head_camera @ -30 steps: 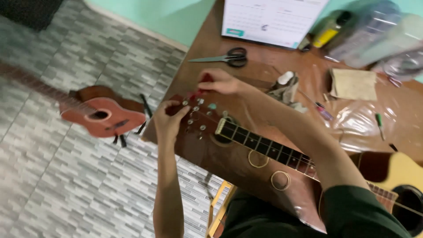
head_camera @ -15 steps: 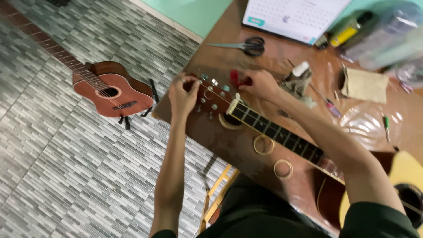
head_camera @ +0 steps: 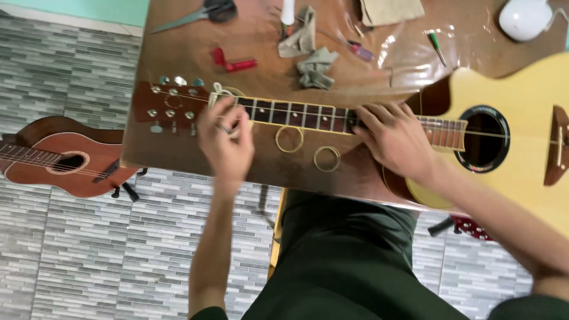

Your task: Restringing an acoustic guitar and preparing rubber bands for use in the repair process.

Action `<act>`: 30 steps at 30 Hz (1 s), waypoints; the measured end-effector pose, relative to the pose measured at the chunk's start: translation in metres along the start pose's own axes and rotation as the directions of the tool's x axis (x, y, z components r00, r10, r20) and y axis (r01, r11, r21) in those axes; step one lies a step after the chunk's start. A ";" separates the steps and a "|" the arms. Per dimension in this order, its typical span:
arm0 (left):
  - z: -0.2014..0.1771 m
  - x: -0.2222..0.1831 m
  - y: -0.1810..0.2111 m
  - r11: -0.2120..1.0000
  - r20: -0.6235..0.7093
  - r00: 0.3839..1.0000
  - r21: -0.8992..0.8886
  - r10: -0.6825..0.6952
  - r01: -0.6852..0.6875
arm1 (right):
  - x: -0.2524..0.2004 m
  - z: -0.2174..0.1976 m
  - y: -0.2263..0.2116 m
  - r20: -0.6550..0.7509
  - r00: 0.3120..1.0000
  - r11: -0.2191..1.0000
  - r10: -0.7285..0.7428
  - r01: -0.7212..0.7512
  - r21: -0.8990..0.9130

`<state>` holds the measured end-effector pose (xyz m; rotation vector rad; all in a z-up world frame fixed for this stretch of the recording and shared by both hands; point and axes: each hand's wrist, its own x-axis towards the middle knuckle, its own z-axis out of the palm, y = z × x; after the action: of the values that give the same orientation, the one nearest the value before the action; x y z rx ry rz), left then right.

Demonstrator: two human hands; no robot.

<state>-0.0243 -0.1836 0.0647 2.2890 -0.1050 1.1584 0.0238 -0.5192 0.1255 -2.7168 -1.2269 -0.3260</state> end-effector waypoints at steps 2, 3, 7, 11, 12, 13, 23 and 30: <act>0.022 -0.036 0.035 0.999 -0.204 0.979 -0.049 -0.001 -0.009 | -0.045 -0.004 -0.007 -0.100 0.995 0.967 0.026 -0.051 -0.250; 0.029 -0.046 0.051 0.999 -0.197 0.980 -0.049 0.001 -0.011 | -0.055 -0.002 -0.006 -0.100 0.994 0.968 0.032 -0.056 -0.245; 0.055 -0.094 0.080 0.991 -0.056 0.997 -0.127 -0.050 0.042 | -0.082 0.006 -0.010 -0.197 0.971 0.927 0.135 -0.194 -0.322; 0.067 -0.095 0.096 0.986 0.063 0.988 0.101 -0.140 0.134 | -0.090 -0.024 -0.055 -0.275 0.925 0.922 0.260 -0.323 -0.214; 0.070 -0.097 0.094 0.985 0.079 0.986 0.100 -0.148 0.139 | -0.098 -0.004 -0.067 -0.261 0.926 0.921 0.271 -0.329 -0.210; 0.074 -0.100 0.092 0.985 0.110 0.982 0.104 -0.152 0.140 | -0.107 0.017 -0.081 -0.238 0.918 0.910 0.318 -0.366 -0.195; 0.076 -0.113 0.088 0.989 0.117 0.983 0.050 -0.143 0.138 | -0.066 0.140 -0.077 -0.282 0.748 0.682 0.600 -0.663 -0.309; 0.077 -0.117 0.083 0.994 0.129 0.986 -0.013 -0.107 0.110 | -0.119 0.158 -0.080 -0.282 0.779 0.762 0.561 -0.618 -0.193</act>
<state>-0.0683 -0.3137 -0.0230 2.3196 -0.0397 0.9508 -0.0910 -0.5184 -0.0542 -3.0146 -0.2255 -0.7119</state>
